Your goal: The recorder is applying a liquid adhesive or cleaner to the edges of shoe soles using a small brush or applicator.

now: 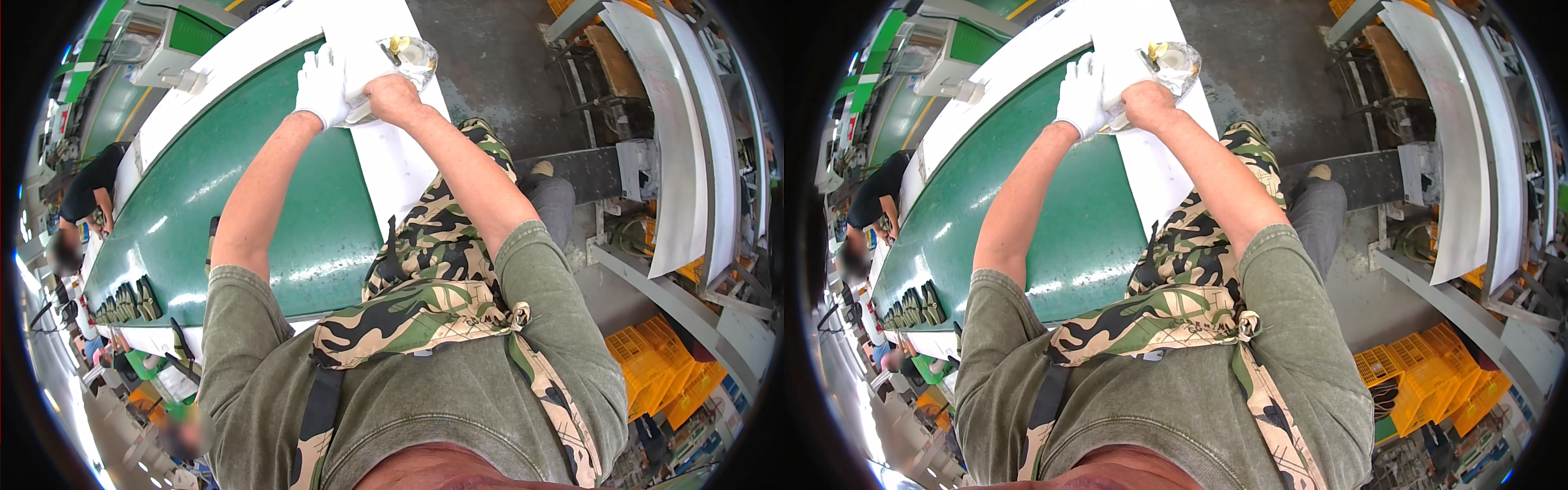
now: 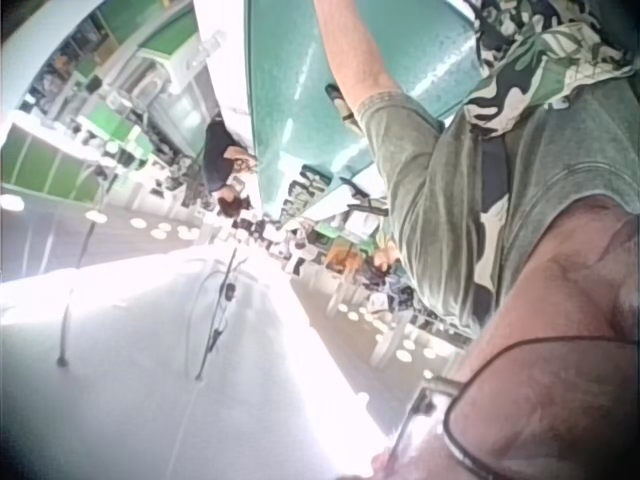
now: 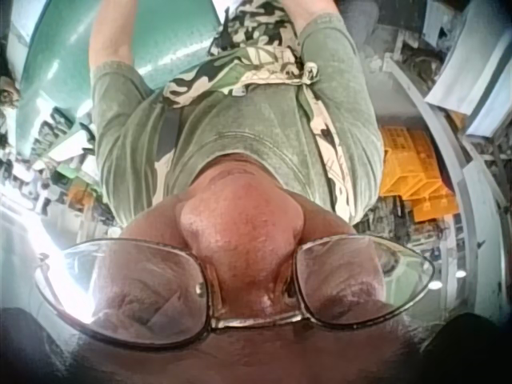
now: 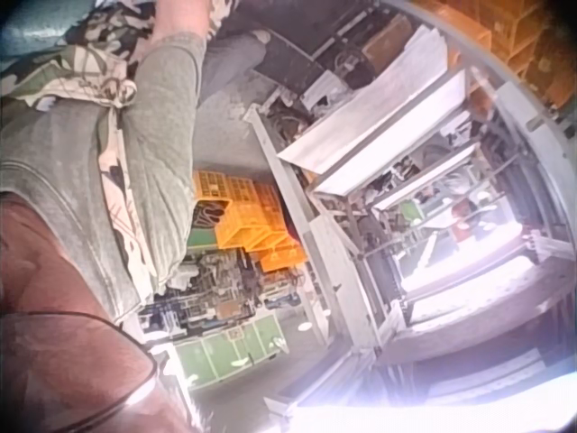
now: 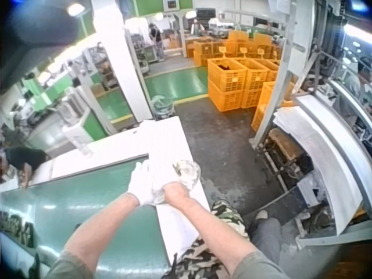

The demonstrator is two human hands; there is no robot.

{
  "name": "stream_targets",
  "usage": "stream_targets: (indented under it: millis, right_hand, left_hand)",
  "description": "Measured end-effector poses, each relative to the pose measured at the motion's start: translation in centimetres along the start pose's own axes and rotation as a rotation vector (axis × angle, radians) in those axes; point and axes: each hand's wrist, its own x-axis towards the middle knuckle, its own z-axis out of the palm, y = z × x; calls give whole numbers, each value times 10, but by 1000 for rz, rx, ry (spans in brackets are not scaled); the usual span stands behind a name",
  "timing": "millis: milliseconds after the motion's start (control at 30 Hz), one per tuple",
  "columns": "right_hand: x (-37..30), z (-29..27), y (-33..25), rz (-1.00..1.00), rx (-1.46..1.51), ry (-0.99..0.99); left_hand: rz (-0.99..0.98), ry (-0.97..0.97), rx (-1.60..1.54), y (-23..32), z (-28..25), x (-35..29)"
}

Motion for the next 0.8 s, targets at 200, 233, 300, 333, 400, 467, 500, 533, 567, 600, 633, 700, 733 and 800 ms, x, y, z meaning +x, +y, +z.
stream_targets:
  millis: [200, 233, 300, 333, 400, 467, 500, 533, 567, 600, 633, 700, 733, 800]
  right_hand:
    - [-2, -2, 8, 19, 37, 21]
    - [-3, -2, 11, 9, 54, 40]
    - [-4, -4, 15, 23, 72, 44]
    - [-5, -5, 15, 36, 89, 49]
    - [-5, -4, 16, 34, 94, 61]
    - [-5, -2, 19, 36, 98, 77]
    - [-5, -2, 18, 31, 87, 72]
    - [-5, -1, 17, 27, 77, 67]
    - [-5, 0, 17, 26, 78, 66]
    - [-5, 0, 18, -1, 70, 82]
    - [-4, 1, 20, -28, 63, 98]
    - [-3, 4, 20, -26, 59, 78]
    - [-1, 6, 19, -28, 56, 60]
    - [0, 11, 18, -38, 44, 44]
  left_hand:
    - [-8, -48, -24, 1, -4, 1]
    - [-7, -50, -31, 1, -6, 1]
    - [-10, -55, -37, 1, -8, 0]
    - [-7, -71, -49, 0, -8, -1]
    - [-3, -88, -60, 1, -12, 0]
    - [-3, -105, -47, 4, -17, 1]
    - [-5, -107, -46, 3, -15, 0]
    - [-12, -70, -63, 3, -12, -1]
    - [-18, -33, -80, 3, -10, -2]
    - [-16, -34, -82, 4, -9, -2]
    - [-27, -41, -60, 5, -9, -2]
    - [-38, -50, -39, 6, -7, -2]
    - [-38, -18, -27, 6, -5, -3]
    - [-38, 12, -15, 5, -4, -3]
